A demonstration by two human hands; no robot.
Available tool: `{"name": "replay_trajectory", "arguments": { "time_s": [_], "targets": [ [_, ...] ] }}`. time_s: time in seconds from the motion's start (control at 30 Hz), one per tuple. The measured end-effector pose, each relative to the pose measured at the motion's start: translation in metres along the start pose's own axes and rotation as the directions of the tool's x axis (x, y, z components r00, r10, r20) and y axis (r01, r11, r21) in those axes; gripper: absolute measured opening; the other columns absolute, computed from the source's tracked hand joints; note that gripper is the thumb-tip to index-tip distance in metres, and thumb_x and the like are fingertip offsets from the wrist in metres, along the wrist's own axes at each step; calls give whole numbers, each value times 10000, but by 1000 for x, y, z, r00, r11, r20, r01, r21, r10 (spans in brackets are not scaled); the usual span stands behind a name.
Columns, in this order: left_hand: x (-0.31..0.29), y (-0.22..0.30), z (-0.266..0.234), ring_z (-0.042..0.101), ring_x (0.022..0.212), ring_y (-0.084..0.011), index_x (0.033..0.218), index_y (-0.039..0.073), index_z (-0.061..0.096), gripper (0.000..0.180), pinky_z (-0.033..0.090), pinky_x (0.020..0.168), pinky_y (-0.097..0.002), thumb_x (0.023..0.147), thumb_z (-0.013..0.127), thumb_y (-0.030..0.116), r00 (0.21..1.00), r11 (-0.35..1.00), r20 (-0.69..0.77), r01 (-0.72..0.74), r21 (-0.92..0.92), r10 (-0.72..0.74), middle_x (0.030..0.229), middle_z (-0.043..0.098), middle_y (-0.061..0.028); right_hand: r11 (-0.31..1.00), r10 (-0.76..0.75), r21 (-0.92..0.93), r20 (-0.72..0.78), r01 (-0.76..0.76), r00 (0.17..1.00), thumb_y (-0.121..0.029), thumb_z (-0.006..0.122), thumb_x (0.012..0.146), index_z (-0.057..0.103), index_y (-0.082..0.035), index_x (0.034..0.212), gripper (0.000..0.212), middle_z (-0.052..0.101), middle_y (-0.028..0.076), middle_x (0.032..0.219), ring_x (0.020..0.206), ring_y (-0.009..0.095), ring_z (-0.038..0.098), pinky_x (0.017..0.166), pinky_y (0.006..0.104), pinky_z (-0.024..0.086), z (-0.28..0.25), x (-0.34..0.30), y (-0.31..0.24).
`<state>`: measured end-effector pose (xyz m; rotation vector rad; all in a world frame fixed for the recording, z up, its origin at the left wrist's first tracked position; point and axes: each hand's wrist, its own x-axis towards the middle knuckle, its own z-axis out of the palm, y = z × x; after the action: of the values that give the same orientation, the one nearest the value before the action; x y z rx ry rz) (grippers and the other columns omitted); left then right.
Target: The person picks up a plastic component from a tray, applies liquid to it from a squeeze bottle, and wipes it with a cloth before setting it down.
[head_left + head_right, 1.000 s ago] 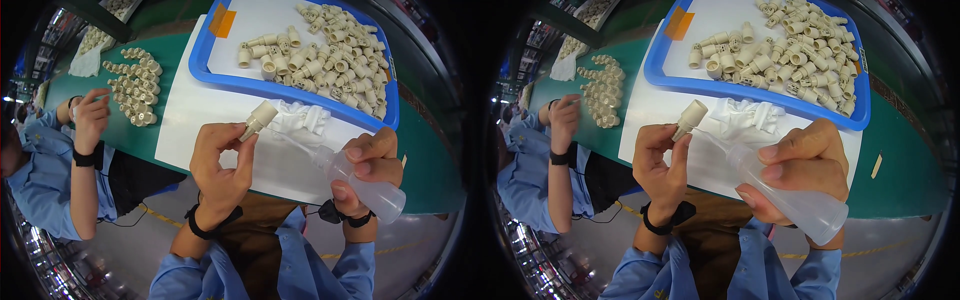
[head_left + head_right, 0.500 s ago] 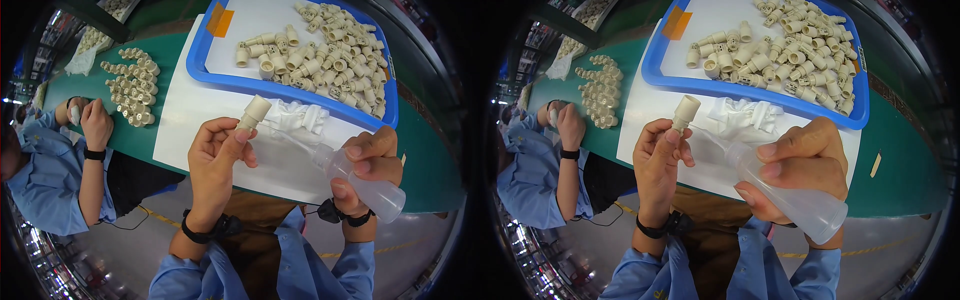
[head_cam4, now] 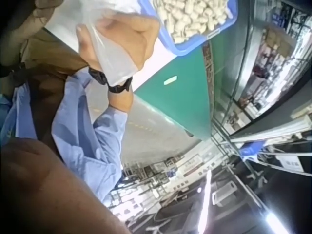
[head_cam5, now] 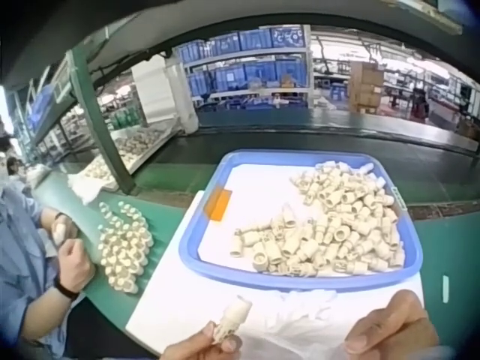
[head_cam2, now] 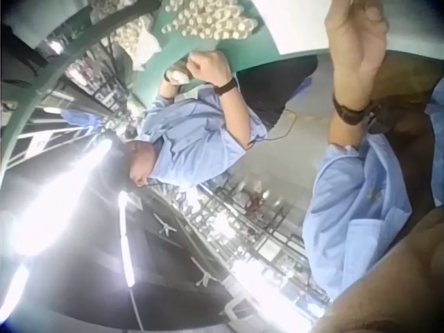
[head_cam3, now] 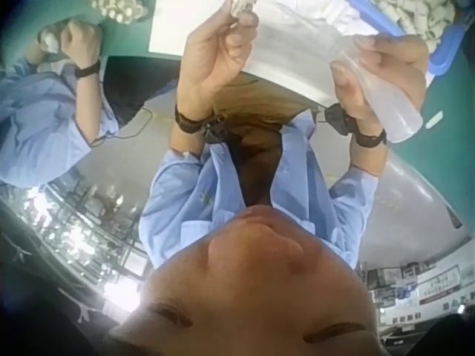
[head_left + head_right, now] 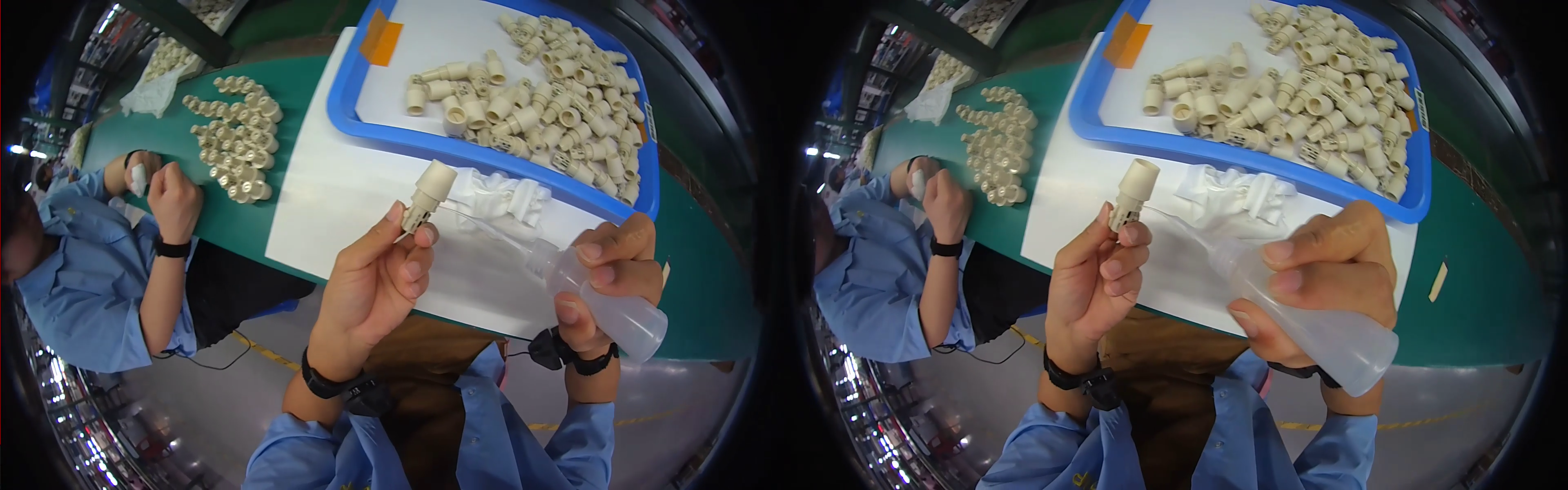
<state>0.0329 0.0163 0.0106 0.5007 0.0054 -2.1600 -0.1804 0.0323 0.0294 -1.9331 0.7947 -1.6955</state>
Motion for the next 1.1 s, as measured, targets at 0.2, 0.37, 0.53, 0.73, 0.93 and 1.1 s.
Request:
{"name": "replay_trajectory", "arguments": {
  "time_s": [0.2,0.37,0.53,0.73,0.93,1.1],
  "targets": [
    [-31,31,-5,502,552,-90,968,8,492,221,436,484,-192,884,472,212,935,868,-38,-313,385,354,797,554,-69,994,60,-93,-56,-65,997,-239,669,700,449,-85,855,310,443,87,859,704,143,398,626,251,352,-5,-7,-5],
    [-76,112,-11,547,597,-146,974,17,526,195,453,516,-251,791,575,67,470,-237,245,-76,968,848,833,582,-106,987,35,-151,-108,-51,994,-250,645,708,445,-62,862,314,437,97,863,740,148,393,661,259,339,-10,-8,1],
    [-90,162,-17,566,724,-273,887,25,581,192,469,616,-314,697,606,16,552,-793,571,459,400,607,838,574,-116,987,27,-154,-86,-40,996,-243,631,715,453,-50,876,308,443,106,875,791,158,398,702,268,335,-3,-7,4],
    [-72,178,-42,561,780,-292,860,37,608,232,458,664,-334,637,613,-27,730,-898,522,365,247,441,952,544,-109,977,32,-206,-110,-54,993,-234,628,720,469,-52,889,294,452,107,908,812,162,398,724,268,335,-5,-4,8],
    [-60,142,2,560,742,-259,883,35,601,215,444,622,-327,671,621,0,643,-883,605,358,304,469,909,553,-98,970,-14,-243,-156,-25,988,-235,622,730,482,-50,925,303,460,100,911,817,157,406,717,268,341,-12,-2,7],
    [-17,101,37,569,711,-254,904,22,586,196,449,616,-334,714,627,47,756,-739,448,70,670,478,827,564,-96,959,-55,-281,-301,-34,952,-219,609,754,492,-45,973,304,480,104,924,803,140,426,575,214,373,-18,0,15]
  ]
}}
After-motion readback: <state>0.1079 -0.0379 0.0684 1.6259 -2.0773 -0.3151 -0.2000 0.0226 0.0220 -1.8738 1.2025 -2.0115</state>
